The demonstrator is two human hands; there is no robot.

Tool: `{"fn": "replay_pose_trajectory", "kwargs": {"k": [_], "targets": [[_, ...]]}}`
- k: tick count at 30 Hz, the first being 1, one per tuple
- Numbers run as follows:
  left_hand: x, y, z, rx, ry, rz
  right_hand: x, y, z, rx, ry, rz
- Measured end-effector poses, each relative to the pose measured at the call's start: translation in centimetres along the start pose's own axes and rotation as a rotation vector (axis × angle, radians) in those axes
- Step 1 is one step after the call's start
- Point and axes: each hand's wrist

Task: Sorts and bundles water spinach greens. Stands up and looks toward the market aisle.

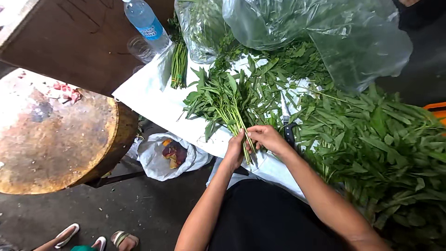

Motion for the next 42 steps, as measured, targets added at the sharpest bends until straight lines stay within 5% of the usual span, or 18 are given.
{"fn": "replay_pose_trajectory", "kwargs": {"k": [20,42], "targets": [[0.3,0.6,0.4,-0.021,0.091,-0.085,-0.3,0.8,-0.3,0.14,0.059,-0.001],[-0.3,0.7,2.2,-0.115,-0.091,-0.115,-3.0,-0.9,-1.4,0.193,-0.013,0.029]]}}
Point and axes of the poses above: each hand's wrist, its own x-axis away from the middle knuckle, its own z-axis out of the back of the hand, y = z × x, and after that the axes turned 11 degrees about y, right-handed
